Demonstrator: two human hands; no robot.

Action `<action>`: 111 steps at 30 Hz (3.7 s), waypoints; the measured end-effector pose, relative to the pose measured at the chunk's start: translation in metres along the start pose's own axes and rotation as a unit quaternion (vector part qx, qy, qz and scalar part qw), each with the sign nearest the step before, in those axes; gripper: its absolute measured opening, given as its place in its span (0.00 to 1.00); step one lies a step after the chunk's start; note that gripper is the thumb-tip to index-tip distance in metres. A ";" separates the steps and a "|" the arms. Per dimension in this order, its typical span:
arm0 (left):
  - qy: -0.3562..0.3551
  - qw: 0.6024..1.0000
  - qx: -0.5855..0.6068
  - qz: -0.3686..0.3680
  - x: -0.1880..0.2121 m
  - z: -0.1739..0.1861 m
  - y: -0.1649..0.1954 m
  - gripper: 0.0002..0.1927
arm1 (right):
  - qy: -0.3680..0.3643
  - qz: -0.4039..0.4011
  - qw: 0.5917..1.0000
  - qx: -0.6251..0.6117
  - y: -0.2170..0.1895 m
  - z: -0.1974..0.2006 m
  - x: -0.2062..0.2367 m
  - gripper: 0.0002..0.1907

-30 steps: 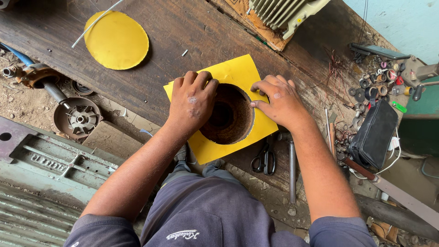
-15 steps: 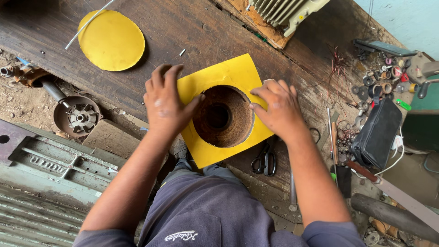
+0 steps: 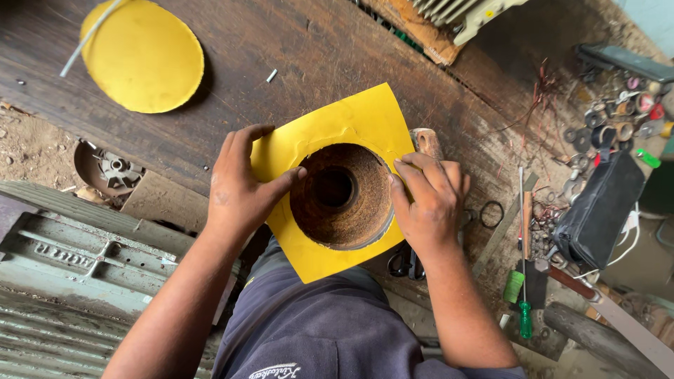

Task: The person holds a yellow gasket sheet over the round opening of an electric motor end bell and presses it into the recess by hand. They then use a ball-peen hammer to tap around the edge of the opening, cutting and shaping the gasket sheet to the housing, and finally lift and reposition the sheet.

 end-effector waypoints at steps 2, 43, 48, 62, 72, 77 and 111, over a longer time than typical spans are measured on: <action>-0.003 1.000 0.002 -0.005 0.001 0.003 0.002 0.35 | -0.005 -0.003 1.000 -0.005 -0.001 0.001 0.000 0.11; -0.079 0.861 -0.216 -0.453 -0.008 -0.075 0.068 0.15 | 0.037 0.061 0.996 -0.059 -0.002 -0.016 0.003 0.11; -0.092 0.858 -0.182 -0.472 -0.006 -0.087 0.068 0.11 | 0.057 0.045 0.995 -0.067 -0.003 -0.016 0.006 0.15; -0.092 0.873 -0.094 -0.469 -0.028 -0.099 0.053 0.10 | 0.081 -0.087 0.989 -0.085 -0.009 0.000 0.029 0.12; -0.094 0.862 -0.095 -0.489 -0.028 -0.093 0.054 0.11 | 0.055 -0.043 0.996 -0.060 -0.008 -0.001 0.033 0.11; -0.125 0.885 -0.050 -0.446 -0.021 -0.078 0.058 0.19 | 0.036 -0.028 0.998 -0.032 -0.006 -0.003 0.038 0.12; -0.027 0.937 -0.103 -0.333 -0.014 -0.079 0.043 0.15 | 0.023 0.041 0.999 -0.012 -0.015 -0.001 0.077 0.15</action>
Point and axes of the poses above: each hand's wrist, its own x-axis away from the middle knuckle, its own z-axis out of the back of the hand, y = z × x, the point moved 3 cm from there along -x, towards the middle knuckle, and after that the axes turned 12 degrees about y, right-handed, at the moved point
